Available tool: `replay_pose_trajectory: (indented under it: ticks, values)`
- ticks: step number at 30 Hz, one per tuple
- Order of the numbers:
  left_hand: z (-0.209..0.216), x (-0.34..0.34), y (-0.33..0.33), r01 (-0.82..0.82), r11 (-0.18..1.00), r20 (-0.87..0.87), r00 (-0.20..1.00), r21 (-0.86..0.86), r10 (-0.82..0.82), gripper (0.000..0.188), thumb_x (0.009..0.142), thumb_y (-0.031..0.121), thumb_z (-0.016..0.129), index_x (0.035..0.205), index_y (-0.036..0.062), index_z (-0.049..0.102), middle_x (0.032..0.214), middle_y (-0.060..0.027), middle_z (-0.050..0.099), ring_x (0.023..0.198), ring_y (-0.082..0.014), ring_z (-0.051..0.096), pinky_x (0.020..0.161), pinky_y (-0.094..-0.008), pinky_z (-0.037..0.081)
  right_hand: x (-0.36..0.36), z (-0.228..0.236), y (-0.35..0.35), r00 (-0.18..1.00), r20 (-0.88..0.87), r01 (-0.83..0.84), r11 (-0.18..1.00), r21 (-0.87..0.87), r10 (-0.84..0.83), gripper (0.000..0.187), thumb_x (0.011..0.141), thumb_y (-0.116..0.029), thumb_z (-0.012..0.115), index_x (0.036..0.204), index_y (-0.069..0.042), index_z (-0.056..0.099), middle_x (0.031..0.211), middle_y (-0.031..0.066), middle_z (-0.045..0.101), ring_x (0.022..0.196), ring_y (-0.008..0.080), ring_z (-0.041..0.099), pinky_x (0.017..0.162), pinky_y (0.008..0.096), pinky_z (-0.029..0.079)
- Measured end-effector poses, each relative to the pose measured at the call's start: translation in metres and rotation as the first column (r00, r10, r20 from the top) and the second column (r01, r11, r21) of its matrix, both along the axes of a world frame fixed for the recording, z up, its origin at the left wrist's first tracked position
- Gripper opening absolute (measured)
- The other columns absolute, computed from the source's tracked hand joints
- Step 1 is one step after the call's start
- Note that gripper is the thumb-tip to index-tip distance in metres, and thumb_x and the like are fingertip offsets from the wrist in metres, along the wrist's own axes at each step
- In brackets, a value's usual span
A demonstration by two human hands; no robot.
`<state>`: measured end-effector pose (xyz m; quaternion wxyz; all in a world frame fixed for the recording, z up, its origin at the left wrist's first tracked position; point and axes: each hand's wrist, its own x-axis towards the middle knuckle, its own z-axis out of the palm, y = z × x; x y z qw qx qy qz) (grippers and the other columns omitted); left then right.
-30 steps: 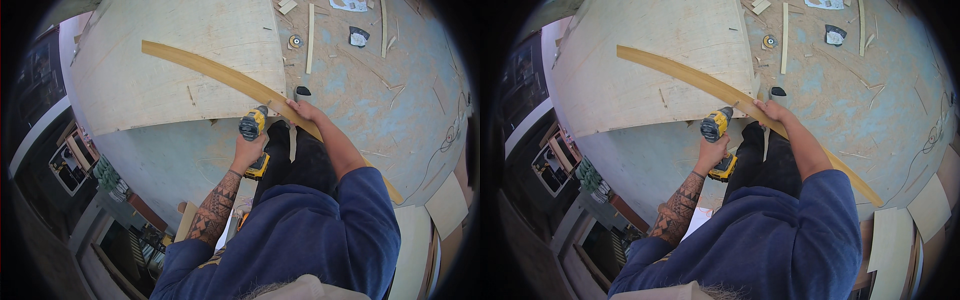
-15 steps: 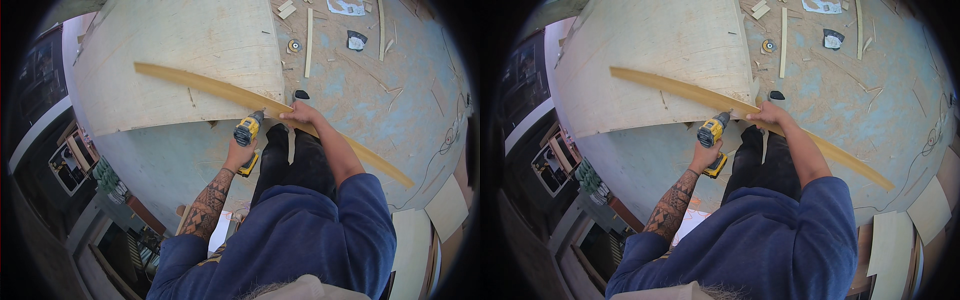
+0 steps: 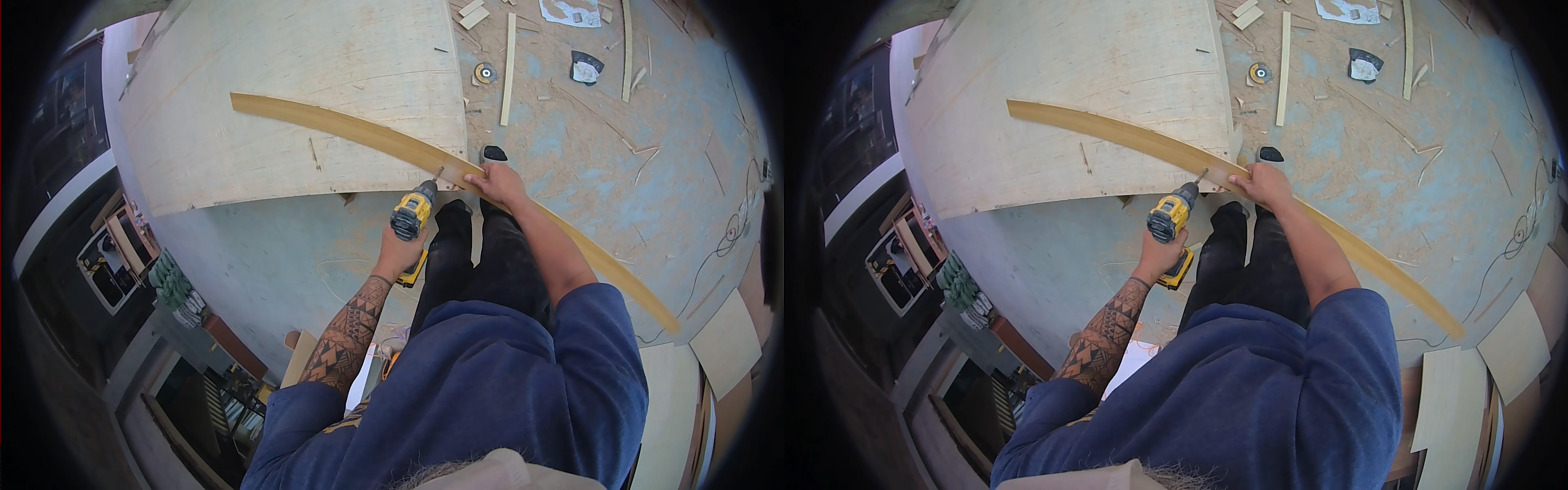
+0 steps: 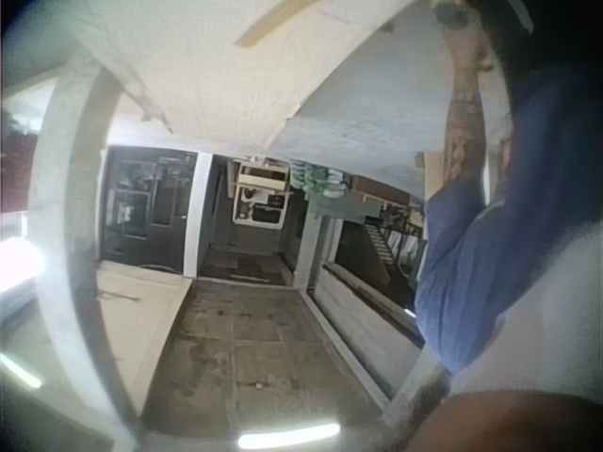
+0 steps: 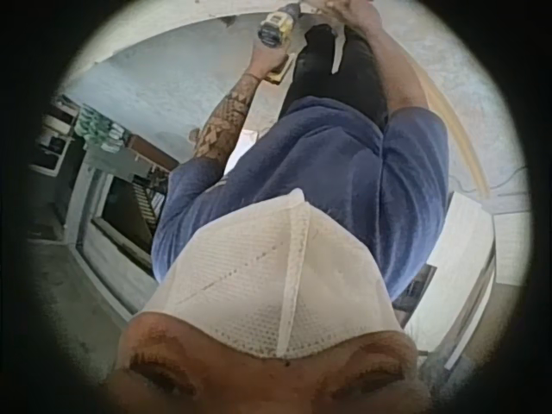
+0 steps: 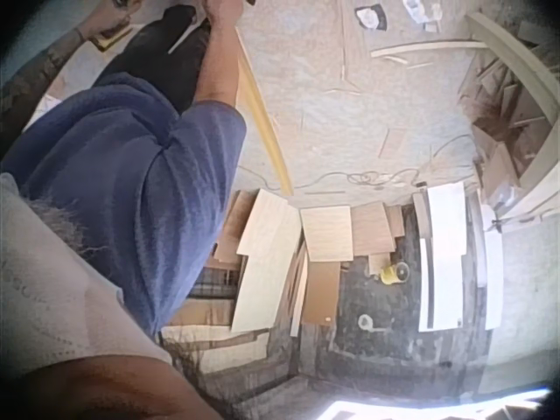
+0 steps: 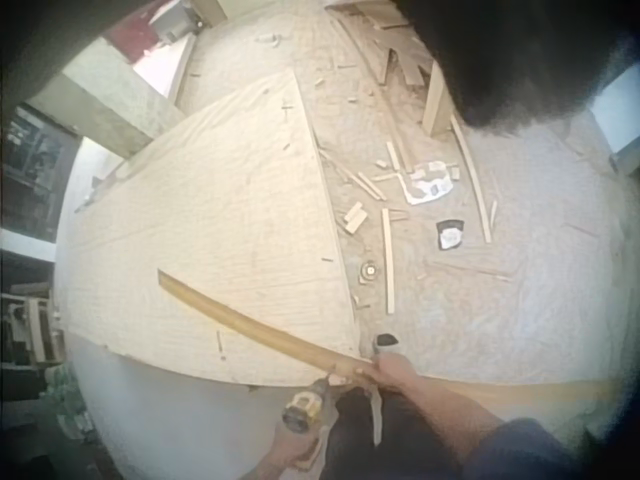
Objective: The person drills a hole in a curved wooden strip with a power drill, threads a set of colored wires through the hole, and aligns the strip against a large white fixture.
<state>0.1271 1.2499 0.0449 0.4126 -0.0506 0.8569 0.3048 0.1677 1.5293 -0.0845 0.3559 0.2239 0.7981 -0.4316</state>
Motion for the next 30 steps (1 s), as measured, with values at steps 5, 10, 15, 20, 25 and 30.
replay_pose_trajectory:
  ticks: [5, 10, 15, 20, 25, 30]
  values:
    - [0.002, -0.004, -0.004, 0.056, 0.998, 0.051, 0.997, -0.014, -0.055, 0.031, 0.093, 0.020, 0.076, 0.115, -0.0014, 0.073, 0.102, -0.0129, 0.080, 0.094, -0.0224, 0.078, 0.084, -0.0373, 0.060, 0.002, 0.013, -0.009, 0.998, 0.063, 0.020, 0.999, 0.046, -0.023, 0.064, 0.095, -0.069, 0.065, 0.111, -0.009, 0.080, 0.102, 0.0202, 0.078, 0.101, 0.0395, 0.075, 0.089, 0.0521, 0.058]
    - [-0.006, 0.002, -0.013, 0.011, 1.000, 0.053, 0.999, 0.027, -0.012, 0.030, 0.093, 0.019, 0.075, 0.114, -0.0022, 0.073, 0.103, -0.0118, 0.079, 0.095, -0.0214, 0.078, 0.085, -0.0370, 0.060, 0.003, 0.020, -0.011, 0.998, 0.063, 0.025, 0.997, 0.072, -0.029, 0.067, 0.094, -0.071, 0.065, 0.109, -0.008, 0.080, 0.101, 0.0212, 0.078, 0.102, 0.0403, 0.075, 0.089, 0.0529, 0.058]
    - [-0.013, 0.004, -0.021, 0.015, 0.999, 0.053, 0.998, 0.045, -0.018, 0.034, 0.092, 0.018, 0.076, 0.119, -0.0020, 0.071, 0.108, -0.0125, 0.078, 0.098, -0.0212, 0.077, 0.088, -0.0368, 0.059, 0.006, 0.018, -0.015, 0.999, 0.013, 0.036, 0.994, 0.099, -0.038, 0.066, 0.093, -0.073, 0.065, 0.101, -0.008, 0.079, 0.096, 0.0227, 0.077, 0.098, 0.0419, 0.074, 0.085, 0.0541, 0.058]
    - [-0.013, 0.007, -0.021, -0.031, 0.998, 0.021, 0.999, 0.053, 0.030, 0.038, 0.088, 0.021, 0.082, 0.114, -0.0047, 0.072, 0.104, -0.0194, 0.079, 0.098, -0.0291, 0.079, 0.087, -0.0393, 0.061, 0.007, 0.023, -0.017, 0.997, 0.015, 0.075, 0.991, 0.109, -0.077, 0.065, 0.093, -0.072, 0.066, 0.097, -0.008, 0.078, 0.094, 0.0230, 0.076, 0.095, 0.0422, 0.074, 0.083, 0.0546, 0.057]
    - [-0.015, 0.008, -0.022, -0.031, 0.996, -0.021, 0.999, 0.087, 0.033, 0.039, 0.088, 0.021, 0.082, 0.116, -0.0048, 0.072, 0.106, -0.0197, 0.079, 0.099, -0.0297, 0.079, 0.088, -0.0391, 0.060, 0.005, 0.028, -0.018, 0.997, 0.018, 0.077, 0.991, 0.106, -0.080, 0.066, 0.093, -0.072, 0.066, 0.094, -0.008, 0.078, 0.092, 0.0229, 0.076, 0.094, 0.0423, 0.074, 0.082, 0.0546, 0.057]
    - [-0.018, 0.004, -0.025, -0.021, 0.997, -0.014, 1.000, 0.079, 0.023, 0.039, 0.088, 0.021, 0.081, 0.118, -0.0039, 0.072, 0.108, -0.0197, 0.079, 0.100, -0.0298, 0.079, 0.089, -0.0392, 0.060, 0.004, 0.030, -0.017, 0.999, 0.036, 0.030, 0.992, 0.122, -0.035, 0.067, 0.094, -0.073, 0.064, 0.097, -0.008, 0.077, 0.093, 0.0223, 0.076, 0.095, 0.0419, 0.074, 0.083, 0.0541, 0.057]
